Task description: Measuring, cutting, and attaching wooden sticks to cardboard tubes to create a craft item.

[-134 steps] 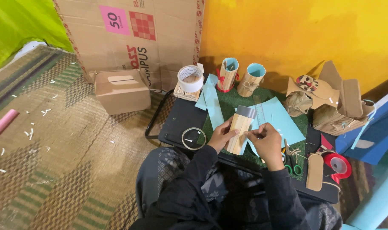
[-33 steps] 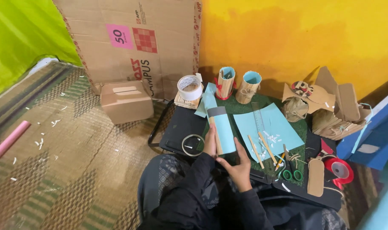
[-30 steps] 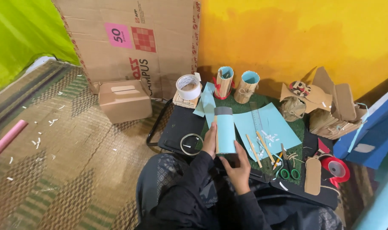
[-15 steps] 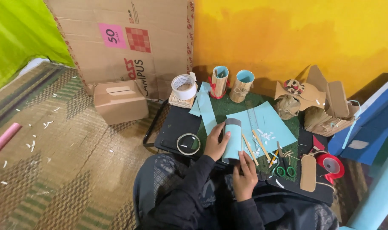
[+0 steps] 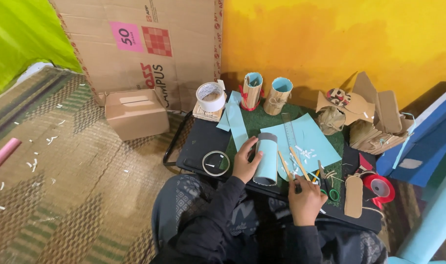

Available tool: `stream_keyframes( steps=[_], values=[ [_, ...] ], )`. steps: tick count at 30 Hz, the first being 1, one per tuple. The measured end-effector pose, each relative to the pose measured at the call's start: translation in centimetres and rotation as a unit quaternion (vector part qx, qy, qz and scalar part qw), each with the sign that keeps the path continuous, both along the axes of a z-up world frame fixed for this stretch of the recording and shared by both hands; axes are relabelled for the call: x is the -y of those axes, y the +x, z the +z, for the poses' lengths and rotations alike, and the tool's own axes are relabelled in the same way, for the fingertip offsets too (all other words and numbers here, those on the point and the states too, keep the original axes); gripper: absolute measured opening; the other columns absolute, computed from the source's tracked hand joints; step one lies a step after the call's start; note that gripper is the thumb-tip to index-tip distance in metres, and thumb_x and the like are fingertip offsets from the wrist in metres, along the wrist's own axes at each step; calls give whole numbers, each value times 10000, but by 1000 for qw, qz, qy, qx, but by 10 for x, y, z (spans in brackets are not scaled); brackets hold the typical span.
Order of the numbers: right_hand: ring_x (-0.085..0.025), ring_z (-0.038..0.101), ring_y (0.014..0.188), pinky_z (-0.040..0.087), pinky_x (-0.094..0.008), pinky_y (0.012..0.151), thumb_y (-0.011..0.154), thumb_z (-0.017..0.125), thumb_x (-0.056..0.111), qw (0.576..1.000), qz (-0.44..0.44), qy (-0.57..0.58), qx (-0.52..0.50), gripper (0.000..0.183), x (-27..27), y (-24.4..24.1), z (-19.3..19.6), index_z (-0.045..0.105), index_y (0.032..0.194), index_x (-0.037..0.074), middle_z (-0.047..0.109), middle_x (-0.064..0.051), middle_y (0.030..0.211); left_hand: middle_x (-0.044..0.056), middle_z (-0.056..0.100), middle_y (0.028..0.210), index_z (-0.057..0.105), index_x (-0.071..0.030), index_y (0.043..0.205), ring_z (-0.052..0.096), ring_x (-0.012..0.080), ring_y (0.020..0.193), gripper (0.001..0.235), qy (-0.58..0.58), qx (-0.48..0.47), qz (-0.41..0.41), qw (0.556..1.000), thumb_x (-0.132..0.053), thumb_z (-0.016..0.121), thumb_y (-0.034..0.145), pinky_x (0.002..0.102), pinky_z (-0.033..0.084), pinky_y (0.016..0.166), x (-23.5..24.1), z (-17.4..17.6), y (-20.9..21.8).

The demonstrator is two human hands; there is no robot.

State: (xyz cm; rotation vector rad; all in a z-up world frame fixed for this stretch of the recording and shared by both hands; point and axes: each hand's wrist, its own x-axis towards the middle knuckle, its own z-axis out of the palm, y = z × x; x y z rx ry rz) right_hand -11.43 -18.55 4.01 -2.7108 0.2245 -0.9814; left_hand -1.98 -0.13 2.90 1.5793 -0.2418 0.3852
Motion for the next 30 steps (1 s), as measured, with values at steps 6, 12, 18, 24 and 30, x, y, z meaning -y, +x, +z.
stream_keyframes(
  steps=[6, 12, 18, 24, 30],
  values=[
    [-253, 630, 602, 493, -346, 631, 836, 780, 79, 994, 62, 83, 23, 150, 14, 0, 24, 810, 962, 3, 726, -91, 717, 163, 535, 1492, 579, -19, 1348, 575, 301, 1342, 422, -36, -3, 6, 999, -61, 649, 934, 417, 515, 1103, 1, -9, 5],
    [-265, 672, 622, 513, -356, 602, 851, 784, 66, 992, 15, 121, 15, 194, 41, 14, 13, 813, 1028, -8, 746, -159, 793, 145, 578, 1451, 589, -25, 1326, 618, 291, 1282, 394, -9, 11, 24, 1000, -64, 631, 936, 388, 546, 1047, 0, -6, 1],
    [-243, 628, 793, 418, -402, 826, 868, 798, 261, 996, -29, 53, -68, 182, 44, 22, -12, 812, 1012, 152, 697, 16, 784, 157, 590, 1422, 594, -16, 1286, 623, 302, 1261, 359, 6, 37, 38, 999, -14, 597, 928, 386, 551, 1035, 0, 6, -6],
    [-257, 620, 708, 381, -371, 803, 889, 750, 233, 999, -10, -34, -26, 162, 46, 26, -9, 839, 985, 138, 733, -21, 778, 138, 632, 1345, 588, -9, 1228, 664, 274, 1147, 348, 13, 131, 109, 985, 83, 544, 895, 348, 565, 947, -7, 30, -31],
    [-234, 642, 864, 414, -360, 830, 932, 755, 155, 982, -2, -169, 81, 127, 46, 46, 51, 829, 1033, 129, 778, -20, 983, 125, 696, 1161, 665, -8, 1104, 688, 296, 920, 283, 195, 242, 151, 938, 40, 620, 828, 376, 548, 812, -33, 44, -75]
  ],
)
